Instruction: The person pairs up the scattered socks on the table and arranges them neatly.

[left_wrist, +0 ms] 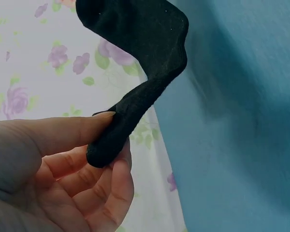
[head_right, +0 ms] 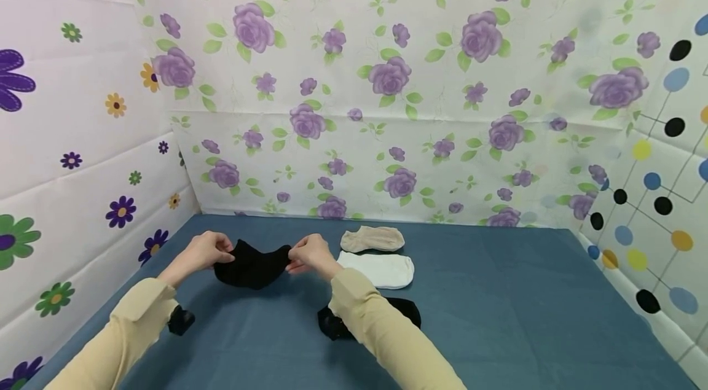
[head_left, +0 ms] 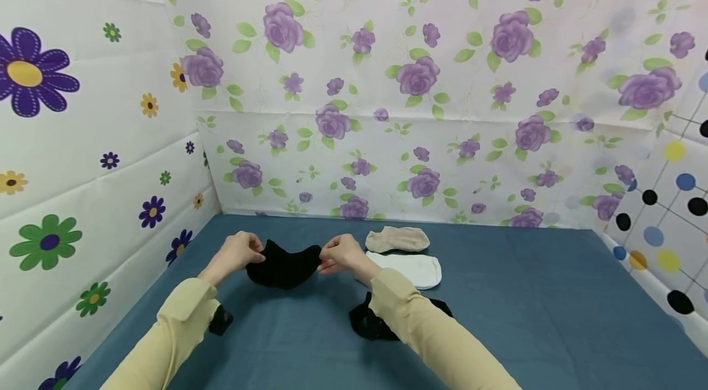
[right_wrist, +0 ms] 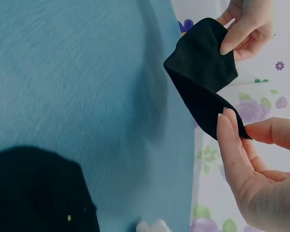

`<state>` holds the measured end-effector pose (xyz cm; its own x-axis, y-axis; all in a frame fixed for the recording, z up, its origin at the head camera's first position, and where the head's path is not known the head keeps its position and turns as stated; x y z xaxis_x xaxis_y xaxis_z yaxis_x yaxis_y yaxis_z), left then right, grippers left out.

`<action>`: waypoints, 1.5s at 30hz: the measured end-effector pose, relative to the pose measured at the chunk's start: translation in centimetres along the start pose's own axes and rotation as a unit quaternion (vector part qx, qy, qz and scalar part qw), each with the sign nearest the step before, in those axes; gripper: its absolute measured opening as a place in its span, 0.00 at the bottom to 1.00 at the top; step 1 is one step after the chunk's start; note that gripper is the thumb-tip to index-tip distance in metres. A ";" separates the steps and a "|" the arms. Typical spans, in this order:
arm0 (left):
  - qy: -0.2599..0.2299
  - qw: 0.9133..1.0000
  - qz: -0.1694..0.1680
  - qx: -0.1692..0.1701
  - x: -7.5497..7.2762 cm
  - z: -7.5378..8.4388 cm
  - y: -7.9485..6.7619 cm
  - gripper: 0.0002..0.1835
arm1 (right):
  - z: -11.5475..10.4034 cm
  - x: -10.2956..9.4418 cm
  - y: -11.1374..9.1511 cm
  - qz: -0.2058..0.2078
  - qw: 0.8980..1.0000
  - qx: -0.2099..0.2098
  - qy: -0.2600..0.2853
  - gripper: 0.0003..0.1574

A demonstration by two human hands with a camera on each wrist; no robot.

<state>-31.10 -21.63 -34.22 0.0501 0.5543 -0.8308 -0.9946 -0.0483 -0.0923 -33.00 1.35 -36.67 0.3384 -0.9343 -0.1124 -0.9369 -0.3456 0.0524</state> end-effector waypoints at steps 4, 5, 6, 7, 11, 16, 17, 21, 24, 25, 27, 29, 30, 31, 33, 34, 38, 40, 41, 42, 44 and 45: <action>-0.003 1.000 0.001 0.004 0.2 0.7 0.0 0.04 | 0.1 -0.9 -0.1 0.003 1.000 0.004 0.008 0.12; -0.004 1.000 0.001 0.004 0.2 0.9 0.1 0.04 | 0.2 -1.1 -0.1 0.003 1.000 0.003 0.011 0.12; -0.004 1.000 -0.001 0.003 0.2 1.0 0.1 0.04 | 0.3 -1.3 -0.1 0.003 1.000 0.004 0.015 0.12; -0.005 1.000 -0.001 0.003 0.3 1.2 0.1 0.04 | 0.3 -1.6 -0.1 0.003 1.000 0.003 0.019 0.12; -0.013 1.000 -0.005 0.005 0.5 1.9 0.2 0.04 | 0.5 -2.4 -0.1 0.003 1.000 -0.003 0.020 0.12; -0.034 0.999 -0.015 0.023 1.0 2.6 0.6 0.05 | 0.3 -3.3 -0.3 0.001 1.000 -0.005 0.005 0.11; -0.037 0.999 -0.017 0.027 1.1 2.7 0.7 0.05 | 0.3 -3.4 -0.4 0.001 1.000 -0.005 0.005 0.10; -0.045 0.998 -0.022 0.030 1.4 3.4 0.8 0.05 | 0.1 -4.2 -0.7 0.003 1.000 -0.008 0.007 0.12; -0.051 0.998 -0.029 0.033 1.6 3.9 0.9 0.05 | 0.0 -4.9 -0.9 0.006 1.000 -0.014 0.003 0.12; -0.055 0.997 -0.032 0.034 1.7 4.0 0.8 0.05 | 0.0 -5.2 -1.0 0.006 1.000 -0.015 0.000 0.12; -0.064 0.997 -0.036 0.034 1.8 4.3 0.8 0.05 | 0.0 -5.7 -1.1 0.007 1.000 -0.016 -0.010 0.11; -0.075 0.996 -0.040 0.034 2.0 4.6 0.8 0.05 | 0.0 -6.4 -1.2 0.009 1.000 -0.017 -0.020 0.11; -0.081 0.995 -0.041 0.034 2.0 4.7 0.8 0.05 | -0.4 -6.6 -1.6 0.010 1.000 -0.017 -0.024 0.11; -0.086 0.995 -0.040 0.034 2.1 4.9 0.9 0.05 | -0.5 -6.8 -1.6 0.013 0.999 -0.015 -0.028 0.11; -0.094 0.994 -0.039 0.031 2.4 5.1 1.0 0.06 | -0.6 -7.4 -1.8 0.019 0.999 -0.016 -0.029 0.12; -0.097 0.994 -0.039 0.031 2.5 5.3 1.0 0.06 | -0.7 -7.7 -1.8 0.024 0.999 -0.014 -0.026 0.12; -0.112 0.993 -0.041 0.022 3.0 5.7 1.1 0.07 | -0.2 -8.9 -1.8 0.040 0.999 -0.006 -0.026 0.12; -0.122 0.991 -0.045 0.015 3.1 5.8 1.2 0.07 | -0.1 -9.5 -1.9 0.047 0.998 0.000 -0.033 0.11; -0.125 0.991 -0.047 0.012 3.2 5.9 1.3 0.07 | -0.1 -9.7 -2.0 0.049 0.998 0.002 -0.038 0.11; -0.127 0.991 -0.047 0.009 3.3 6.0 1.3 0.08 | 0.0 -10.0 -2.1 0.050 0.998 0.003 -0.040 0.11; -0.130 0.990 -0.052 0.005 3.4 6.2 1.3 0.08 | 0.0 -10.6 -2.3 0.054 0.997 0.003 -0.048 0.12; -0.130 0.990 -0.054 0.004 3.5 6.4 1.4 0.08 | 0.0 -10.8 -2.4 0.055 0.997 0.004 -0.050 0.12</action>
<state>-32.87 -14.46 -33.77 0.1316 0.7511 -0.6469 -0.9855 0.0288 -0.1670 -34.44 12.29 -35.61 0.2226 -0.9530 -0.2054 -0.9688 -0.2397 0.0624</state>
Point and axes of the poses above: each hand's wrist, its own y-axis towards the middle knuckle, its own x-axis out of the palm, z = x × y, the point moved 1 cm from there along y, towards the middle knuckle, and after that the axes turned 13 degrees about -x, right-handed, at the moved point
